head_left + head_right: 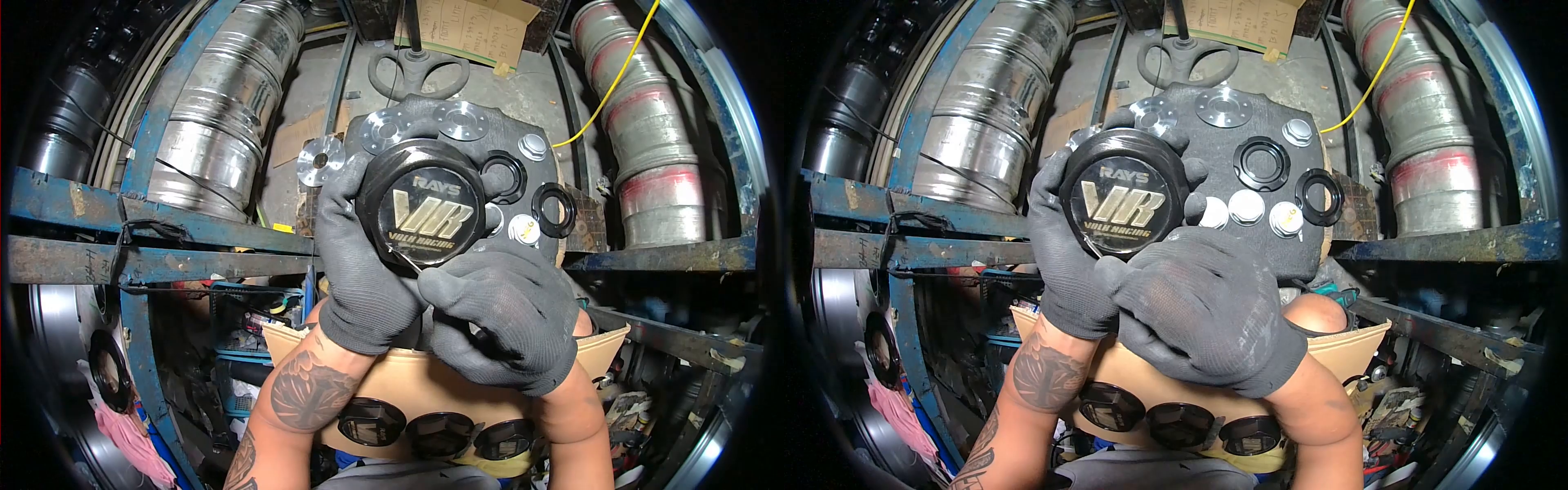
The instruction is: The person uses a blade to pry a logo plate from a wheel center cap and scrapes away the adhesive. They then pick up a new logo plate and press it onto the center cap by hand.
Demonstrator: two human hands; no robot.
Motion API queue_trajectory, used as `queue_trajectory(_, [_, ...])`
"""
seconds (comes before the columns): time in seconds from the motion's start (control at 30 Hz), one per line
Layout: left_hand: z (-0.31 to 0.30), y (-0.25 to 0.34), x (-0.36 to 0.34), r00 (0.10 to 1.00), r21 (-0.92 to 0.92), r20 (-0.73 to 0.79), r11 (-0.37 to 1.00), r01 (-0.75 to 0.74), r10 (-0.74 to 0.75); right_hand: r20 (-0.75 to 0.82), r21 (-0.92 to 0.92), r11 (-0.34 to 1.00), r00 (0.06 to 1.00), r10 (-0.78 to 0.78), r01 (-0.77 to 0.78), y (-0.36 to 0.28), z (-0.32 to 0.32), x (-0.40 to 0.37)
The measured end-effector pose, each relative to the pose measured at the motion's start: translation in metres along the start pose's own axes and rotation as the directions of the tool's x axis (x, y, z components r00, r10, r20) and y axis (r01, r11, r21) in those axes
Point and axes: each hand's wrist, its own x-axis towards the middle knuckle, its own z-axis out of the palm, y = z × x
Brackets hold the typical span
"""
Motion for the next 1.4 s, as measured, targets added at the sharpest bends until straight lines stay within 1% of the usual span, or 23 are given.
queue_trajectory(0.03, [0.000,0.000,0.000,1.000,0.003,0.021,1.000,0.006,-0.006,0.000,-0.003,1.000,1.000,-0.001,0.001,0.000,0.000,0.000])
queue_trajectory(0.13, [-0.002,0.002,-0.001,1.000,0.005,0.010,1.000,0.027,-0.027,0.029,-0.032,0.999,1.000,-0.004,0.005,-0.002,-0.003,0.002])
queue_trajectory(0.23, [0.001,0.000,0.000,0.999,-0.005,-0.016,1.000,-0.028,0.028,0.025,-0.017,1.000,1.000,-0.019,0.019,0.000,-0.002,0.002])
queue_trajectory(0.33, [-0.001,0.002,0.000,1.000,0.005,0.008,1.000,-0.026,0.026,0.036,0.004,0.999,0.999,-0.038,0.038,0.003,-0.003,0.002])
queue_trajectory(0.43, [-0.004,0.005,0.002,0.999,0.059,0.048,0.998,-0.012,0.009,0.006,0.024,0.999,0.999,-0.036,0.036,0.004,-0.002,0.002])
queue_trajectory(0.5, [-0.003,0.005,0.002,1.000,0.034,0.009,0.999,-0.007,0.007,-0.015,0.075,0.997,1.000,-0.001,0.002,0.004,-0.001,0.003])
queue_trajectory(0.53, [-0.002,0.005,0.001,1.000,0.023,0.013,1.000,-0.002,0.002,-0.024,0.102,0.995,1.000,0.018,-0.015,0.004,0.000,0.003])
queue_trajectory(0.57, [-0.002,0.005,0.001,1.000,0.012,0.017,1.000,0.003,-0.003,-0.013,0.087,0.996,1.000,0.023,-0.022,0.003,-0.001,0.002])
queue_trajectory(0.63, [-0.003,0.004,0.000,0.997,-0.005,0.075,1.000,0.023,-0.022,0.008,0.056,0.998,0.999,0.036,-0.036,0.001,-0.004,0.002])
queue_trajectory(0.73, [-0.001,0.002,0.001,0.997,0.037,0.072,0.999,-0.028,0.026,-0.059,0.051,0.999,0.998,0.020,-0.017,0.000,0.000,0.002])
queue_trajectory(0.83, [-0.006,0.002,0.003,0.997,0.075,0.048,0.995,-0.064,0.061,-0.024,0.032,0.999,0.999,0.039,-0.038,-0.002,-0.001,0.003])
queue_trajectory(0.93, [-0.004,0.003,0.002,0.998,0.077,0.035,0.995,-0.057,0.054,-0.001,0.021,0.999,0.999,0.043,-0.043,-0.006,-0.003,0.007])
queue_trajectory(1.03, [-0.001,0.003,0.000,0.999,0.036,-0.012,0.998,-0.052,0.052,-0.002,0.022,0.999,0.999,0.040,-0.040,-0.006,-0.003,0.006])
queue_trajectory(1.13, [-0.001,0.003,0.000,0.997,0.054,0.037,0.996,-0.067,0.065,0.035,0.033,0.997,0.997,0.064,-0.065,-0.007,-0.004,0.008])
queue_trajectory(1.23, [-0.002,0.003,0.000,0.997,0.014,0.047,0.998,-0.057,0.056,-0.006,0.049,0.997,0.999,0.053,-0.052,-0.007,-0.001,0.006])
queue_trajectory(1.33, [-0.004,0.000,0.002,0.993,0.025,0.053,0.994,-0.103,0.102,0.019,0.044,0.998,0.999,0.050,-0.050,-0.005,-0.001,0.004])
queue_trajectory(1.4, [-0.004,0.001,0.001,0.995,0.026,0.031,0.995,-0.094,0.093,0.009,0.065,0.997,0.999,0.047,-0.047,-0.006,-0.002,0.004])
